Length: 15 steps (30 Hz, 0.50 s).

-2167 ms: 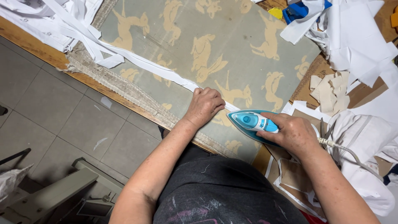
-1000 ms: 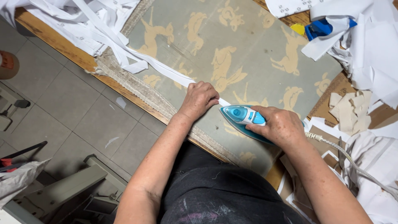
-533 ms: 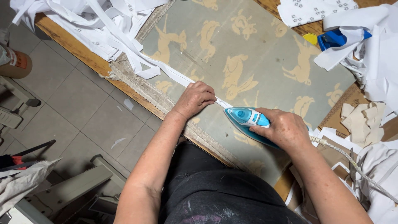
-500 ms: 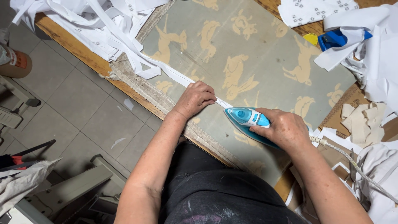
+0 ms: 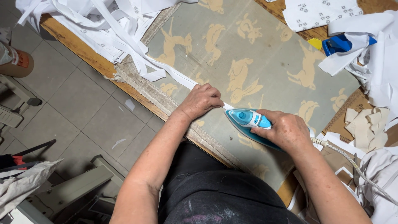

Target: Ironing a long thin strip of white fabric on a work table

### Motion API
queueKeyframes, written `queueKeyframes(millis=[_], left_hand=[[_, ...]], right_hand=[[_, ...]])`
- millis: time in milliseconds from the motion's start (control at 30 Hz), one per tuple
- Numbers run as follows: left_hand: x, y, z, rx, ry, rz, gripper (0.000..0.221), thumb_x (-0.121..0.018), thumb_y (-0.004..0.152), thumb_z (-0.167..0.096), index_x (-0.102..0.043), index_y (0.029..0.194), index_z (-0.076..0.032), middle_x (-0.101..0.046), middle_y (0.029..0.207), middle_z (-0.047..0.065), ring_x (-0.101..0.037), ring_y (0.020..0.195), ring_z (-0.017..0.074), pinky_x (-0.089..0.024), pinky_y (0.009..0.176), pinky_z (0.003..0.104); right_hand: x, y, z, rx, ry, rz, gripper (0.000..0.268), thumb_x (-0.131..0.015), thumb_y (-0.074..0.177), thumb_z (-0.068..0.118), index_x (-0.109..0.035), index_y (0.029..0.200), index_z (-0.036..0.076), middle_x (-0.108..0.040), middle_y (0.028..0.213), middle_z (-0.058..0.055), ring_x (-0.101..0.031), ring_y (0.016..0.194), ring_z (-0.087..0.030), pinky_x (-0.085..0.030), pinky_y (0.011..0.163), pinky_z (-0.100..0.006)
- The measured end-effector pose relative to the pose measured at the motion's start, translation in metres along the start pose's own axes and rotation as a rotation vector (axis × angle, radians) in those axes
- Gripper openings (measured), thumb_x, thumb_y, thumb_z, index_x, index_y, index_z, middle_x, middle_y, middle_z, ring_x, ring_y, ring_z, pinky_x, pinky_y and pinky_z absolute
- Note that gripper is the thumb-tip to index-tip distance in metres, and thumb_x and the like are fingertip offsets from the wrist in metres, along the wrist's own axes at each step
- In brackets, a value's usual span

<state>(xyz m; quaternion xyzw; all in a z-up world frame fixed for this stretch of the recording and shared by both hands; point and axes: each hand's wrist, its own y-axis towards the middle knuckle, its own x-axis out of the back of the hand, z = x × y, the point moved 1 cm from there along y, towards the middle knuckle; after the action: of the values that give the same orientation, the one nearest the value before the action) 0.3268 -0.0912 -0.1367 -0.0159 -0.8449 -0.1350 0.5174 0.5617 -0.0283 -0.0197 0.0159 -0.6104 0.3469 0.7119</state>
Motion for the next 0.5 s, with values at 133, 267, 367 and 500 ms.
queueKeyframes(millis=[133, 267, 367, 500], left_hand=[[-0.003, 0.004, 0.002, 0.082, -0.069, 0.003, 0.007, -0.063, 0.079, -0.037, -0.066, 0.082, -0.032, -0.055, 0.084, -0.010, -0.050, 0.087, 0.0097, -0.037, 0.076, 0.027], [-0.003, 0.004, 0.003, 0.170, -0.148, 0.051, 0.007, -0.064, 0.078, -0.036, -0.067, 0.084, -0.033, -0.058, 0.081, -0.010, -0.050, 0.086, 0.0095, -0.036, 0.078, 0.027], [-0.004, 0.004, 0.002, 0.207, -0.185, 0.048, 0.008, -0.064, 0.077, -0.035, -0.068, 0.085, -0.033, -0.060, 0.080, -0.010, -0.051, 0.088, 0.0086, -0.036, 0.080, 0.026], [-0.006, 0.006, 0.004, 0.239, -0.195, 0.055, 0.009, -0.064, 0.077, -0.034, -0.067, 0.086, -0.033, -0.061, 0.080, -0.011, -0.051, 0.089, 0.0076, -0.036, 0.082, 0.026]], right_hand=[[0.003, 0.000, 0.005, 0.002, 0.003, -0.005, 0.053, -0.071, 0.062, 0.046, -0.061, 0.112, 0.034, -0.068, 0.099, 0.003, -0.062, 0.096, -0.022, -0.051, 0.079, -0.037], [0.004, 0.002, 0.009, 0.007, 0.017, -0.008, 0.052, -0.072, 0.062, 0.046, -0.062, 0.112, 0.034, -0.068, 0.099, 0.003, -0.062, 0.097, -0.022, -0.050, 0.079, -0.037], [0.007, 0.001, 0.014, 0.007, 0.021, -0.003, 0.054, -0.072, 0.061, 0.046, -0.061, 0.113, 0.033, -0.068, 0.101, 0.003, -0.062, 0.098, -0.023, -0.050, 0.080, -0.036], [0.006, 0.003, 0.015, 0.044, 0.035, -0.032, 0.052, -0.073, 0.062, 0.042, -0.063, 0.112, 0.030, -0.069, 0.098, 0.001, -0.063, 0.096, -0.024, -0.050, 0.079, -0.036]])
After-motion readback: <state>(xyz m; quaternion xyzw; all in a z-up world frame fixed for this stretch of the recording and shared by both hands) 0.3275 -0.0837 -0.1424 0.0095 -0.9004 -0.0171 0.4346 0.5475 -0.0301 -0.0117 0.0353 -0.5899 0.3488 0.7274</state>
